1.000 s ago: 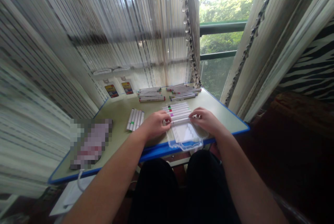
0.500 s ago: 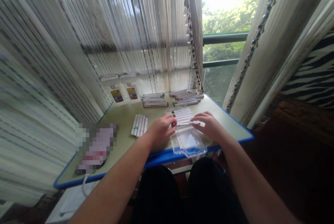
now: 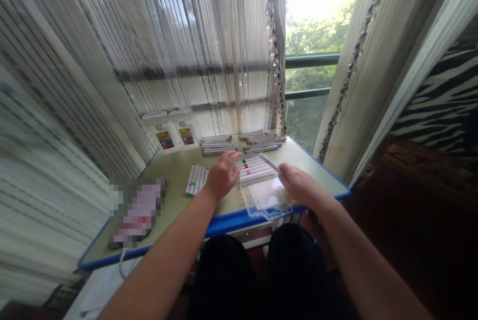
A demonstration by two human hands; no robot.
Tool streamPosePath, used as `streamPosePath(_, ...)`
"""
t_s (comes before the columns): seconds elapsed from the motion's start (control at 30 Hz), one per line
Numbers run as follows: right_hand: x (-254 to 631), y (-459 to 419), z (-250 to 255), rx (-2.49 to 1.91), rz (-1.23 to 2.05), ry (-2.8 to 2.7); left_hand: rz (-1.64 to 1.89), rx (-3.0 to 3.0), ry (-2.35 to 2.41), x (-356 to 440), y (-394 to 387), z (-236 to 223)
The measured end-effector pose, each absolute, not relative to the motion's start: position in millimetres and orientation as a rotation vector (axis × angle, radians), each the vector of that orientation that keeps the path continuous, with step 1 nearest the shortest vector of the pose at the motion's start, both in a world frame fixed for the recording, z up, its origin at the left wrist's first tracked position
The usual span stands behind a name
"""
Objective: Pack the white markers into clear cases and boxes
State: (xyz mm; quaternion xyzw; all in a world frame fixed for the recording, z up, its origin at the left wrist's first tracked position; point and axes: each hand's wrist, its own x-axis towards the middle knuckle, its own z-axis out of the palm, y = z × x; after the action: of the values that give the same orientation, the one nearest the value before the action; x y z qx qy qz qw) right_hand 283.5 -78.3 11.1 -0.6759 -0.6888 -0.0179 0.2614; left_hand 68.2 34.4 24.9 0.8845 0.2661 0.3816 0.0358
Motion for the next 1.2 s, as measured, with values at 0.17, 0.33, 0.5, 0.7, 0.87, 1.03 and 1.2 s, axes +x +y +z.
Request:
streamPosePath(0.17,262,-117,6,-2.112,-0.028,-1.720,0.664,2.848,0.892,69,45,16)
streamPosePath(0.33,273,-127,2,-2.168,-0.130,-1.700,0.731,2.890,0.995,69,33,22)
streamPosePath(0.5,316,-109,3,-2.263,-0.116,-1.731,0.998,2.720,1.075,64,27,30)
streamPosePath(0.7,340,-59,4,-2.030,-0.119,-1.930,1.089,2.512,0.880,64,46,27)
streamPosePath(0.87,326,-13,8,-1.895,-0.060,-2.025,0.766,2.438,0.882,67,47,22)
streamPosePath(1.03,298,30,15,-1.780,-0.024,-2.100,0.677,2.344,0.984,62,44,27)
streamPosePath(1.2,274,51,27,-1.676,0.015,-2.174,0.821,2.535,1.027,58,46,25)
